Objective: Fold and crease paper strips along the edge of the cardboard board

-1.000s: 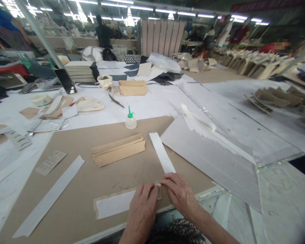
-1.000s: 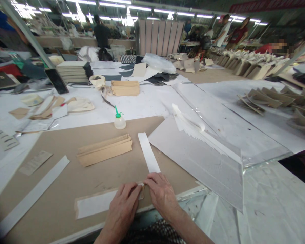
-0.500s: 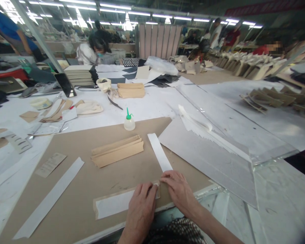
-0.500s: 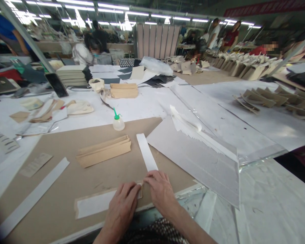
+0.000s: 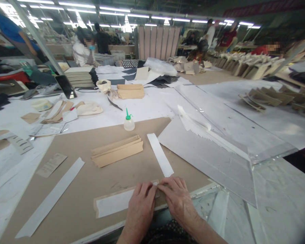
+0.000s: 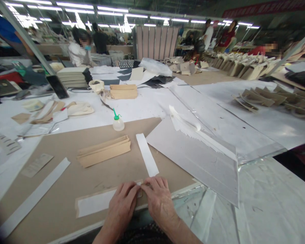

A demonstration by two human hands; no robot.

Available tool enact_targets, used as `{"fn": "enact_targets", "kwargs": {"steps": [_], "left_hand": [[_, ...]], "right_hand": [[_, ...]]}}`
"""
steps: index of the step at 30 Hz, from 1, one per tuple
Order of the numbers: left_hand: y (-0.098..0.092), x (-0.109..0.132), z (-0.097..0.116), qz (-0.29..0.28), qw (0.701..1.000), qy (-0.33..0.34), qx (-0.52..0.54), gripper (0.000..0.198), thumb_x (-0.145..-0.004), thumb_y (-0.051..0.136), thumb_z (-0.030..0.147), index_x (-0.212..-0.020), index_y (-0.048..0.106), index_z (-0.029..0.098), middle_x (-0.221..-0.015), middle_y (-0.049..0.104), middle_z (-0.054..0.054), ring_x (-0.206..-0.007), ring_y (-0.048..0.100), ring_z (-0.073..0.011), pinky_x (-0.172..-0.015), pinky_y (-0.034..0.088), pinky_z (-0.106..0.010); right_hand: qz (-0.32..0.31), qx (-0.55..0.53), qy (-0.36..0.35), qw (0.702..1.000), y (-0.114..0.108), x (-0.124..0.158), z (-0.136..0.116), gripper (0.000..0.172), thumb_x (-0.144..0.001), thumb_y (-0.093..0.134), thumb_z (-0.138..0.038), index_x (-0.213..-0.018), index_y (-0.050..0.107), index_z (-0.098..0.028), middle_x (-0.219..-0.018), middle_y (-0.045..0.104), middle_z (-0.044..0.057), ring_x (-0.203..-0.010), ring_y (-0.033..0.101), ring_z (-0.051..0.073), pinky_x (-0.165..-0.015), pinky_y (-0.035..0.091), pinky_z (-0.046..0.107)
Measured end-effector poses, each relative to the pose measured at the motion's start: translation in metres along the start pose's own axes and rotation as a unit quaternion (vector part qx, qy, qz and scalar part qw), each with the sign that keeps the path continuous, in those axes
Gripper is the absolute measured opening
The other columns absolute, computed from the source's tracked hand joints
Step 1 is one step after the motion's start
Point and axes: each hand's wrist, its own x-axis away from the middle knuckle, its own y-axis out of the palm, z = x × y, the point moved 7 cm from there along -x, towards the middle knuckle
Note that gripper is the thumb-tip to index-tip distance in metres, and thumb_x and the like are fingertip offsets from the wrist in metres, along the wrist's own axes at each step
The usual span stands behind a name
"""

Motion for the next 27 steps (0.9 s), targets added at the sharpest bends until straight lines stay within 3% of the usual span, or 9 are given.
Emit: {"fn": "enact_targets", "kwargs": {"steps": [7, 15, 27], "left_hand": [[0.0, 0.0, 0.001, 0.001, 1.0, 0.019, -0.011, 0.026, -0.094, 0.053, 0.011, -0.118, 0.061, 0.018, -0.107, 0.062, -0.008, -0.094, 0.057, -0.0217, -0.084, 0.055, -0.036], [-0.001, -0.001, 0.002, -0.003, 1.0, 0.011, -0.017, 0.024, -0.095, 0.05, 0.011, -0.115, 0.062, 0.018, -0.106, 0.061, -0.008, -0.093, 0.057, -0.0211, -0.083, 0.055, -0.035], [0.002, 0.002, 0.0, 0.0, 1.0, 0.007, -0.002, 0.027, -0.094, 0.053, 0.01, -0.118, 0.06, 0.019, -0.106, 0.062, -0.008, -0.093, 0.059, -0.0218, -0.083, 0.057, -0.038]], "right_hand": [[-0.016, 0.013, -0.003, 1.0, 0.0, -0.001, -0.004, 0.031, -0.09, 0.048, -0.005, -0.105, 0.069, -0.021, -0.095, 0.063, 0.006, -0.088, 0.051, 0.023, -0.082, 0.04, 0.039], [0.02, -0.007, 0.015, 1.0, -0.004, 0.001, 0.006, 0.036, -0.089, 0.045, -0.001, -0.108, 0.069, -0.021, -0.097, 0.062, 0.007, -0.092, 0.052, 0.022, -0.082, 0.04, 0.037], [-0.051, 0.087, -0.018, 0.995, 0.011, -0.004, -0.006, 0.027, -0.085, 0.052, -0.003, -0.102, 0.067, -0.019, -0.099, 0.065, 0.009, -0.092, 0.053, 0.026, -0.091, 0.039, 0.045]]}}
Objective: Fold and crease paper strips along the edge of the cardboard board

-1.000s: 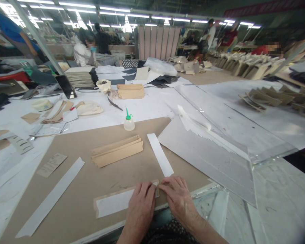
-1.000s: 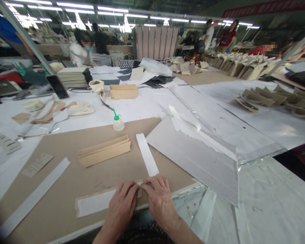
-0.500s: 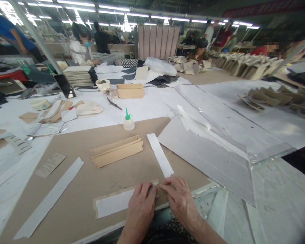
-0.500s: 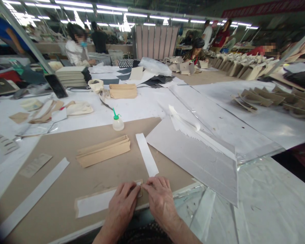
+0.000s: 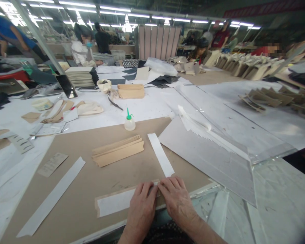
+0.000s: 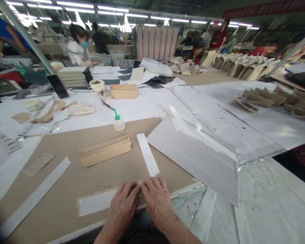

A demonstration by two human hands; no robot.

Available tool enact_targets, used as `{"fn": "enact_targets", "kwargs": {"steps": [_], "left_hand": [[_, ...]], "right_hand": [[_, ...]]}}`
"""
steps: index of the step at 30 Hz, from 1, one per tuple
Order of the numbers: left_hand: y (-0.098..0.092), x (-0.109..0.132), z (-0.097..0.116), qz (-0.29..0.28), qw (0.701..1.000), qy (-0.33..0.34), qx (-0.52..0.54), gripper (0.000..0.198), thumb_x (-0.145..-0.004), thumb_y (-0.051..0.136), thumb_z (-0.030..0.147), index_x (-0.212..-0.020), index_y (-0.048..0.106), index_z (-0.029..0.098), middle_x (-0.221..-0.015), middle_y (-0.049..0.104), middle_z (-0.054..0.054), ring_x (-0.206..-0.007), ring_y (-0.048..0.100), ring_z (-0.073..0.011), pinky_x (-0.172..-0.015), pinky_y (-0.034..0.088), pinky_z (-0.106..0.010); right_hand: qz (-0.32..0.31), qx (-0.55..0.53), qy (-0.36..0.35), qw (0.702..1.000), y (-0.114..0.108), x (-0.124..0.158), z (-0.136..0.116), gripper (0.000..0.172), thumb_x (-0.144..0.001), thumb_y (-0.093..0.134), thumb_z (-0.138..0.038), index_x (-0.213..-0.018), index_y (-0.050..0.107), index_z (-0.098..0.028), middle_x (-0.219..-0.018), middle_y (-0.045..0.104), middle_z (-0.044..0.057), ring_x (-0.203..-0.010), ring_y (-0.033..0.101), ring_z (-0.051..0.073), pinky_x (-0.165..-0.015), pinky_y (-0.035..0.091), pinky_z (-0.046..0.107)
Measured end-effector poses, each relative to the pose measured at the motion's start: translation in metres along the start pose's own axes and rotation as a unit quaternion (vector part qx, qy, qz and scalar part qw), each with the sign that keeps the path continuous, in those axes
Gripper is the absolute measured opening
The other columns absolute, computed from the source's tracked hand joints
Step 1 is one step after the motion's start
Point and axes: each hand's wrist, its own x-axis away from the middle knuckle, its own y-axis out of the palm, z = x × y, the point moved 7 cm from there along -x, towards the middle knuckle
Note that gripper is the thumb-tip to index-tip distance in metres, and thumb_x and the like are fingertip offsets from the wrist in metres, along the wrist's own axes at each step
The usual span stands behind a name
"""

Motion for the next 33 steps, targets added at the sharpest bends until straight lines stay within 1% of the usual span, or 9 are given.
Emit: {"fn": "enact_targets", "kwargs": {"steps": [6, 9, 12, 17, 21, 24, 28, 30, 33], "left_hand": [[-0.004, 0.003, -0.012, 0.077, 0.993, -0.07, 0.049, 0.016, -0.096, 0.045, 0.012, -0.104, 0.057, 0.02, -0.112, 0.059, -0.009, -0.098, 0.063, -0.0182, -0.083, 0.058, -0.032], [-0.01, 0.001, -0.013, 0.093, 0.99, -0.088, 0.06, 0.016, -0.094, 0.046, 0.012, -0.104, 0.056, 0.021, -0.111, 0.059, -0.008, -0.094, 0.065, -0.0174, -0.08, 0.058, -0.031], [-0.012, 0.0, -0.012, 0.091, 0.989, -0.09, 0.069, 0.016, -0.092, 0.047, 0.01, -0.101, 0.056, 0.02, -0.108, 0.06, -0.008, -0.093, 0.063, -0.018, -0.082, 0.057, -0.032], [-0.006, 0.004, -0.014, 0.078, 0.989, -0.086, 0.087, 0.015, -0.094, 0.048, 0.01, -0.102, 0.057, 0.019, -0.107, 0.059, -0.007, -0.098, 0.06, -0.0201, -0.087, 0.055, -0.036], [-0.006, 0.004, -0.014, 0.083, 0.984, -0.083, 0.133, 0.015, -0.096, 0.045, 0.012, -0.103, 0.057, 0.018, -0.109, 0.059, -0.008, -0.101, 0.058, -0.0218, -0.089, 0.054, -0.04], [-0.011, 0.001, -0.013, 0.081, 0.984, -0.091, 0.133, 0.014, -0.094, 0.049, 0.009, -0.099, 0.056, 0.019, -0.107, 0.059, -0.006, -0.098, 0.06, -0.0189, -0.087, 0.055, -0.035], [-0.039, 0.01, -0.034, 0.109, 0.969, -0.146, 0.164, 0.022, -0.088, 0.053, 0.001, -0.097, 0.055, 0.021, -0.106, 0.059, -0.004, -0.095, 0.06, -0.0138, -0.084, 0.054, -0.025], [-0.063, 0.024, -0.055, 0.128, 0.963, -0.175, 0.161, 0.023, -0.088, 0.054, 0.002, -0.101, 0.056, 0.021, -0.11, 0.058, -0.005, -0.102, 0.059, -0.0165, -0.09, 0.053, -0.03], [-0.098, 0.05, -0.09, 0.111, 0.974, -0.191, 0.059, 0.016, -0.091, 0.057, 0.013, -0.105, 0.058, 0.021, -0.116, 0.058, -0.008, -0.111, 0.053, -0.0238, -0.098, 0.047, -0.043]], "right_hand": [[0.001, -0.067, 0.014, 0.998, -0.012, -0.009, 0.013, 0.034, -0.083, 0.052, 0.001, -0.095, 0.071, -0.024, -0.094, 0.065, 0.004, -0.093, 0.056, 0.022, -0.085, 0.042, 0.037], [0.013, -0.061, 0.011, 0.998, -0.015, -0.011, 0.011, 0.031, -0.081, 0.052, 0.0, -0.092, 0.07, -0.023, -0.097, 0.064, 0.005, -0.096, 0.055, 0.022, -0.086, 0.041, 0.038], [0.045, -0.054, 0.022, 0.997, -0.016, -0.011, 0.008, 0.024, -0.087, 0.047, -0.004, -0.089, 0.064, -0.02, -0.1, 0.063, 0.006, -0.096, 0.055, 0.022, -0.086, 0.04, 0.038], [0.039, 0.026, 0.026, 0.999, -0.009, -0.004, -0.006, 0.021, -0.095, 0.047, -0.011, -0.108, 0.062, -0.019, -0.106, 0.062, 0.009, -0.098, 0.054, 0.026, -0.087, 0.039, 0.042], [0.009, 0.114, -0.011, 0.993, 0.002, 0.003, -0.021, 0.022, -0.095, 0.048, -0.011, -0.11, 0.062, -0.018, -0.107, 0.065, 0.011, -0.097, 0.054, 0.028, -0.088, 0.04, 0.045], [0.004, 0.177, -0.049, 0.983, 0.005, 0.003, -0.028, 0.025, -0.093, 0.048, -0.009, -0.111, 0.063, -0.017, -0.109, 0.067, 0.013, -0.101, 0.054, 0.032, -0.091, 0.04, 0.051], [0.03, 0.187, -0.085, 0.978, 0.003, -0.005, -0.025, 0.024, -0.095, 0.046, -0.014, -0.106, 0.067, -0.017, -0.105, 0.069, 0.013, -0.102, 0.054, 0.033, -0.09, 0.041, 0.053], [0.044, 0.168, -0.089, 0.981, 0.001, -0.011, -0.021, 0.024, -0.096, 0.045, -0.016, -0.097, 0.069, -0.02, -0.101, 0.07, 0.011, -0.1, 0.055, 0.032, -0.091, 0.041, 0.052], [0.055, 0.134, -0.075, 0.987, 0.003, -0.019, -0.013, 0.025, -0.097, 0.046, -0.019, -0.09, 0.07, -0.021, -0.102, 0.071, 0.009, -0.1, 0.056, 0.03, -0.093, 0.042, 0.05]]}}
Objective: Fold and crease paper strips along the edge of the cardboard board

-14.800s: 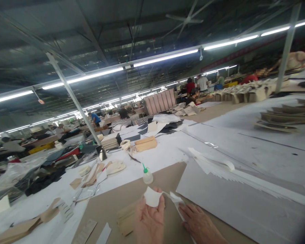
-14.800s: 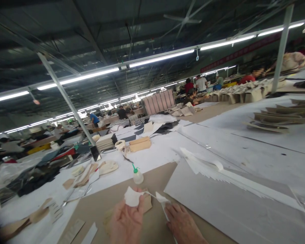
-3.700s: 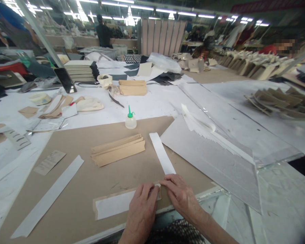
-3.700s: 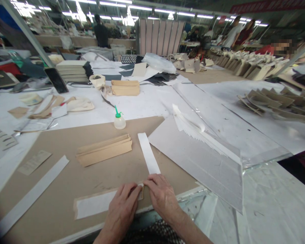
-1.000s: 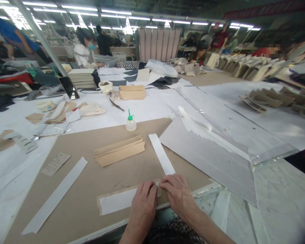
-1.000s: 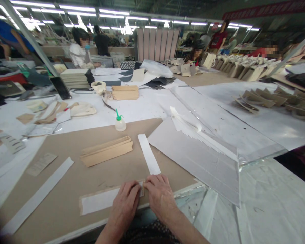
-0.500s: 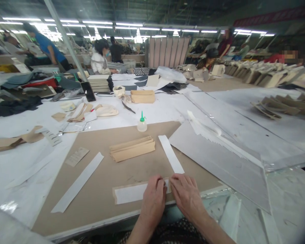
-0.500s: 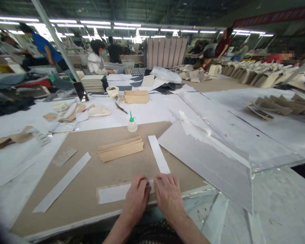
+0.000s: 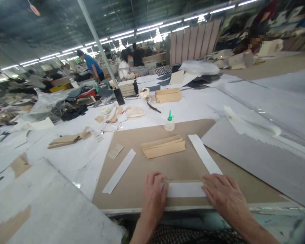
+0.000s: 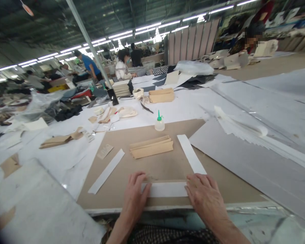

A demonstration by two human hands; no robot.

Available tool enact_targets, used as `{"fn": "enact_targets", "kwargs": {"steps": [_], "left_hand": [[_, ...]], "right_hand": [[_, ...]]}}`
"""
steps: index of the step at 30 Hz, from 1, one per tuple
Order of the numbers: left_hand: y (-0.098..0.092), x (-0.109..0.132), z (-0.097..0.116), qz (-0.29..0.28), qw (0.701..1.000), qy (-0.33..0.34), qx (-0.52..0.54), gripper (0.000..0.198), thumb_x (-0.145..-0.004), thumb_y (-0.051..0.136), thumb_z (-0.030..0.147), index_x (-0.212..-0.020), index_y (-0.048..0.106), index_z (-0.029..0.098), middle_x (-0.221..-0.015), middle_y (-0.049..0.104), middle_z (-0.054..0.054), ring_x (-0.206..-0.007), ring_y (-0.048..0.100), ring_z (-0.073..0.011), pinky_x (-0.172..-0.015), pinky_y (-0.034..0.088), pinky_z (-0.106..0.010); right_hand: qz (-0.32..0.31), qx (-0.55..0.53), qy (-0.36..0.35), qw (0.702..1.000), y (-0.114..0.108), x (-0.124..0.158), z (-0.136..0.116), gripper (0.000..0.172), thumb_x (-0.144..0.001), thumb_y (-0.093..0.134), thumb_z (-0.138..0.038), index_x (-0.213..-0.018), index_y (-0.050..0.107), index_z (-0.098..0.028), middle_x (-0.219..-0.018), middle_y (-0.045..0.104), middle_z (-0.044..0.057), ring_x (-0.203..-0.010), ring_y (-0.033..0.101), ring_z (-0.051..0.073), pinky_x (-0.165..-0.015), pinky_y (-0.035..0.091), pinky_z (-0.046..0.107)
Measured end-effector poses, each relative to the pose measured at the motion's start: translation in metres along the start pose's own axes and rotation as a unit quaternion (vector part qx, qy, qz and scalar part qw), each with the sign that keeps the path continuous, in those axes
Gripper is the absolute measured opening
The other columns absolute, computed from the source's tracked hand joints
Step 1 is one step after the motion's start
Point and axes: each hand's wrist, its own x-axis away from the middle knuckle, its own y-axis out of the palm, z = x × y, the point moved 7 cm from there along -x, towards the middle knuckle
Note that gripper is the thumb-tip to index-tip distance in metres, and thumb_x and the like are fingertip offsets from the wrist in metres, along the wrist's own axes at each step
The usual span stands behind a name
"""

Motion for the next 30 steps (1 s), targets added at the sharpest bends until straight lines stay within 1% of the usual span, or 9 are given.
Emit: {"fn": "enact_targets", "kwargs": {"steps": [4, 9, 12, 15, 18, 22, 24, 26, 30], "left_hand": [[-0.027, 0.0, -0.043, -0.064, 0.995, -0.037, -0.071, 0.013, -0.086, 0.066, 0.019, -0.098, 0.06, 0.019, -0.114, 0.057, -0.008, -0.112, 0.047, -0.0285, -0.099, 0.042, -0.049], [-0.021, -0.01, -0.052, -0.137, 0.989, -0.043, -0.019, 0.012, -0.082, 0.065, 0.013, -0.079, 0.056, 0.019, -0.103, 0.057, -0.005, -0.102, 0.048, -0.0241, -0.092, 0.041, -0.041], [-0.015, -0.014, -0.05, -0.164, 0.986, -0.043, 0.007, 0.015, -0.08, 0.064, 0.012, -0.075, 0.052, 0.02, -0.095, 0.057, -0.002, -0.097, 0.049, -0.0211, -0.087, 0.04, -0.035], [-0.01, -0.012, -0.052, -0.179, 0.981, -0.064, 0.03, 0.015, -0.079, 0.062, 0.013, -0.074, 0.05, 0.02, -0.08, 0.053, 0.002, -0.08, 0.05, -0.0168, -0.074, 0.039, -0.03], [-0.009, -0.008, -0.061, -0.171, 0.978, -0.108, 0.059, 0.011, -0.08, 0.062, 0.017, -0.084, 0.052, 0.02, -0.071, 0.05, 0.005, -0.067, 0.048, -0.0134, -0.066, 0.037, -0.027], [-0.014, 0.0, -0.077, -0.158, 0.964, -0.162, 0.139, 0.045, -0.083, 0.061, 0.026, -0.123, 0.042, 0.018, -0.081, 0.056, 0.004, -0.063, 0.055, -0.0123, -0.059, 0.044, -0.025], [-0.018, 0.007, -0.083, -0.149, 0.945, -0.18, 0.229, 0.054, -0.083, 0.061, 0.028, -0.131, 0.038, 0.017, -0.09, 0.06, 0.0, -0.071, 0.061, -0.0141, -0.062, 0.05, -0.027], [-0.022, 0.016, -0.083, -0.138, 0.931, -0.172, 0.29, 0.053, -0.084, 0.06, 0.025, -0.134, 0.041, 0.019, -0.102, 0.063, -0.005, -0.087, 0.064, -0.0169, -0.077, 0.054, -0.032], [-0.027, 0.027, -0.08, -0.113, 0.971, -0.102, 0.182, 0.042, -0.092, 0.047, 0.018, -0.132, 0.056, 0.025, -0.118, 0.064, -0.008, -0.112, 0.06, -0.0207, -0.102, 0.045, -0.041]], "right_hand": [[0.003, -0.01, 0.025, 1.0, 0.004, -0.005, 0.007, 0.022, -0.096, 0.046, -0.019, -0.093, 0.067, -0.018, -0.11, 0.068, 0.011, -0.103, 0.058, 0.029, -0.088, 0.045, 0.046], [0.008, -0.021, 0.058, 0.998, -0.009, -0.013, -0.004, 0.026, -0.093, 0.045, -0.014, -0.112, 0.062, -0.015, -0.122, 0.062, 0.015, -0.111, 0.055, 0.032, -0.089, 0.047, 0.048], [0.011, -0.131, 0.005, 0.991, -0.017, -0.02, -0.04, 0.032, -0.093, 0.041, -0.008, -0.119, 0.059, -0.014, -0.121, 0.062, 0.014, -0.111, 0.054, 0.028, -0.097, 0.046, 0.046], [-0.065, -0.276, -0.092, 0.955, -0.007, -0.027, -0.093, 0.039, -0.089, 0.041, 0.0, -0.12, 0.058, -0.016, -0.119, 0.062, 0.011, -0.11, 0.055, 0.023, -0.098, 0.048, 0.038], [-0.135, -0.32, -0.124, 0.93, 0.014, -0.032, -0.127, 0.04, -0.085, 0.046, 0.001, -0.12, 0.059, -0.014, -0.117, 0.063, 0.011, -0.108, 0.055, 0.024, -0.098, 0.049, 0.039], [-0.17, -0.329, -0.098, 0.924, 0.036, -0.037, -0.134, 0.037, -0.086, 0.05, 0.0, -0.118, 0.061, -0.014, -0.116, 0.063, 0.01, -0.108, 0.055, 0.025, -0.1, 0.048, 0.042], [-0.171, -0.337, -0.09, 0.922, 0.04, -0.036, -0.131, 0.038, -0.086, 0.051, -0.001, -0.119, 0.061, -0.015, -0.119, 0.062, 0.01, -0.109, 0.054, 0.024, -0.101, 0.048, 0.041], [-0.169, -0.343, -0.085, 0.92, 0.041, -0.034, -0.128, 0.038, -0.086, 0.051, -0.001, -0.12, 0.062, -0.015, -0.121, 0.062, 0.01, -0.11, 0.054, 0.024, -0.102, 0.048, 0.041], [-0.165, -0.352, -0.088, 0.917, 0.039, -0.036, -0.125, 0.035, -0.088, 0.051, -0.003, -0.118, 0.064, -0.015, -0.122, 0.063, 0.01, -0.111, 0.054, 0.023, -0.103, 0.047, 0.04]]}}
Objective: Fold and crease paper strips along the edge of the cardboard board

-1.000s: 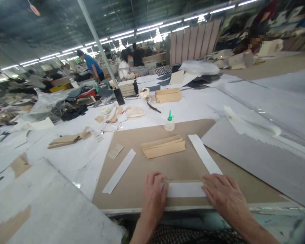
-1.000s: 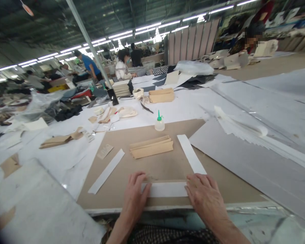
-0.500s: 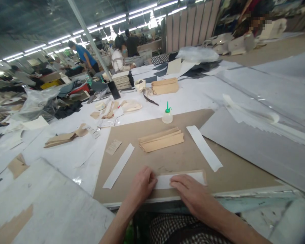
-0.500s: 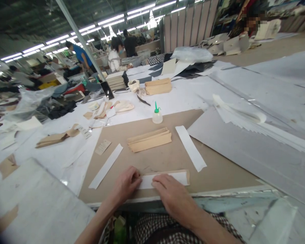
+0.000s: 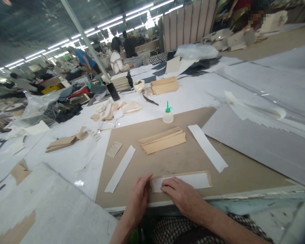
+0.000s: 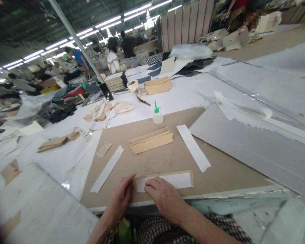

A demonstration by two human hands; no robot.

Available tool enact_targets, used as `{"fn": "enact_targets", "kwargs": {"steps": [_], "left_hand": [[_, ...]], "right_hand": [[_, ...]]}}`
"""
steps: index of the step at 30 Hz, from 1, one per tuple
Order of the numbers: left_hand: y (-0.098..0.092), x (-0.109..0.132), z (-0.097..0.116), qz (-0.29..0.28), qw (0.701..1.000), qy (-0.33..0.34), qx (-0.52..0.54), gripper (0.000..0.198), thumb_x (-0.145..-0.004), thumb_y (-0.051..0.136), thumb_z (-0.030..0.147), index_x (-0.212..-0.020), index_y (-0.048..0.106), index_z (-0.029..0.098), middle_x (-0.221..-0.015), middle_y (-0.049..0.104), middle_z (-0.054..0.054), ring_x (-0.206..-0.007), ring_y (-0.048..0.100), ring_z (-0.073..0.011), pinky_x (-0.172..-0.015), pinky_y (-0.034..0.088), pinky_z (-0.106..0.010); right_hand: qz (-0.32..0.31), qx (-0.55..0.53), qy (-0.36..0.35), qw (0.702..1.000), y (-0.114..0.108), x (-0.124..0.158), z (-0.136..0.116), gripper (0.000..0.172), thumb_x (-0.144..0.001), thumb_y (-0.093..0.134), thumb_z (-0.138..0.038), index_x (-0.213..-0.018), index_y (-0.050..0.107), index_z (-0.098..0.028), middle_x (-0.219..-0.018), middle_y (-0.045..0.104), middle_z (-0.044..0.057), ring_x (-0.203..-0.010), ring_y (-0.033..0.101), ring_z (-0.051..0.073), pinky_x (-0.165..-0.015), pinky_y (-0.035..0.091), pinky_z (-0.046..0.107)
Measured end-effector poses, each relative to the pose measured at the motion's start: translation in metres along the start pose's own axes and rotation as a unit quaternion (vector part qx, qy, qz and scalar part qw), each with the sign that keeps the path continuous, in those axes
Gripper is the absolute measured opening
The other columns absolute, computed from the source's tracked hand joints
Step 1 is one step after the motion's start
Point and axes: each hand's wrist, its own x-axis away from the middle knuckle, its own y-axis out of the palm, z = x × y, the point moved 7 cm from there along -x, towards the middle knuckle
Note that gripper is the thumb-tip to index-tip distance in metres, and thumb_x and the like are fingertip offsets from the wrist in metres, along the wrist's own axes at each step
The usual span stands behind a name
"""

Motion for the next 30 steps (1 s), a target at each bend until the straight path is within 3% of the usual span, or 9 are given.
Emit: {"fn": "enact_targets", "kwargs": {"steps": [7, 9, 11, 13, 15, 21, 30], "left_hand": [[0.0, 0.0, -0.011, 0.104, 0.992, -0.02, -0.065, 0.062, -0.079, 0.058, 0.012, -0.139, 0.045, 0.02, -0.121, 0.059, -0.009, -0.105, 0.059, -0.0212, -0.098, 0.048, -0.041], [-0.004, 0.005, -0.006, 0.139, 0.985, -0.017, -0.099, 0.053, -0.078, 0.061, 0.012, -0.129, 0.051, 0.019, -0.124, 0.055, -0.01, -0.106, 0.057, -0.0219, -0.097, 0.047, -0.042], [-0.007, 0.011, 0.001, 0.154, 0.979, -0.011, -0.132, 0.031, -0.079, 0.064, 0.015, -0.109, 0.058, 0.019, -0.121, 0.055, -0.009, -0.108, 0.056, -0.0233, -0.096, 0.047, -0.042], [-0.005, 0.016, 0.007, 0.139, 0.977, 0.005, -0.161, 0.009, -0.083, 0.065, 0.019, -0.09, 0.06, 0.02, -0.111, 0.058, -0.007, -0.105, 0.056, -0.0242, -0.092, 0.047, -0.041], [0.0, 0.019, 0.013, 0.114, 0.976, 0.027, -0.185, 0.006, -0.088, 0.063, 0.023, -0.082, 0.063, 0.022, -0.102, 0.061, -0.005, -0.099, 0.056, -0.0239, -0.088, 0.047, -0.041], [0.004, 0.026, 0.016, 0.114, 0.971, 0.075, -0.198, 0.011, -0.093, 0.062, 0.024, -0.096, 0.072, 0.026, -0.098, 0.064, -0.004, -0.095, 0.058, -0.0227, -0.084, 0.049, -0.038], [0.004, 0.032, 0.017, 0.099, 0.963, 0.136, -0.212, 0.025, -0.095, 0.058, 0.019, -0.114, 0.071, 0.027, -0.105, 0.065, -0.006, -0.097, 0.06, -0.0202, -0.084, 0.053, -0.034]], "right_hand": [[-0.043, -0.021, -0.084, 0.995, -0.011, -0.007, 0.001, 0.041, -0.09, 0.044, -0.004, -0.125, 0.064, -0.014, -0.14, 0.059, 0.01, -0.121, 0.053, 0.022, -0.108, 0.043, 0.039], [-0.056, -0.016, -0.102, 0.993, -0.012, -0.008, 0.001, 0.045, -0.09, 0.045, -0.005, -0.131, 0.061, -0.014, -0.143, 0.057, 0.009, -0.118, 0.053, 0.023, -0.107, 0.043, 0.039], [-0.064, -0.011, -0.115, 0.991, -0.012, -0.01, 0.0, 0.048, -0.091, 0.045, -0.006, -0.137, 0.058, -0.015, -0.144, 0.056, 0.009, -0.116, 0.054, 0.022, -0.105, 0.044, 0.038], [-0.068, -0.006, -0.124, 0.99, -0.012, -0.012, -0.002, 0.049, -0.091, 0.046, -0.008, -0.138, 0.057, -0.017, -0.144, 0.056, 0.008, -0.115, 0.053, 0.022, -0.104, 0.045, 0.039], [-0.071, 0.001, -0.126, 0.99, -0.011, -0.014, -0.004, 0.047, -0.091, 0.047, -0.008, -0.135, 0.06, -0.018, -0.143, 0.057, 0.008, -0.112, 0.053, 0.022, -0.102, 0.046, 0.039], [-0.085, 0.014, -0.118, 0.989, -0.012, -0.017, -0.006, 0.035, -0.092, 0.049, -0.011, -0.122, 0.066, -0.017, -0.14, 0.059, 0.007, -0.108, 0.053, 0.023, -0.098, 0.047, 0.039], [-0.072, 0.013, -0.116, 0.991, -0.012, -0.016, -0.005, 0.037, -0.091, 0.05, -0.009, -0.124, 0.065, -0.018, -0.14, 0.059, 0.006, -0.106, 0.053, 0.022, -0.096, 0.046, 0.038]]}}
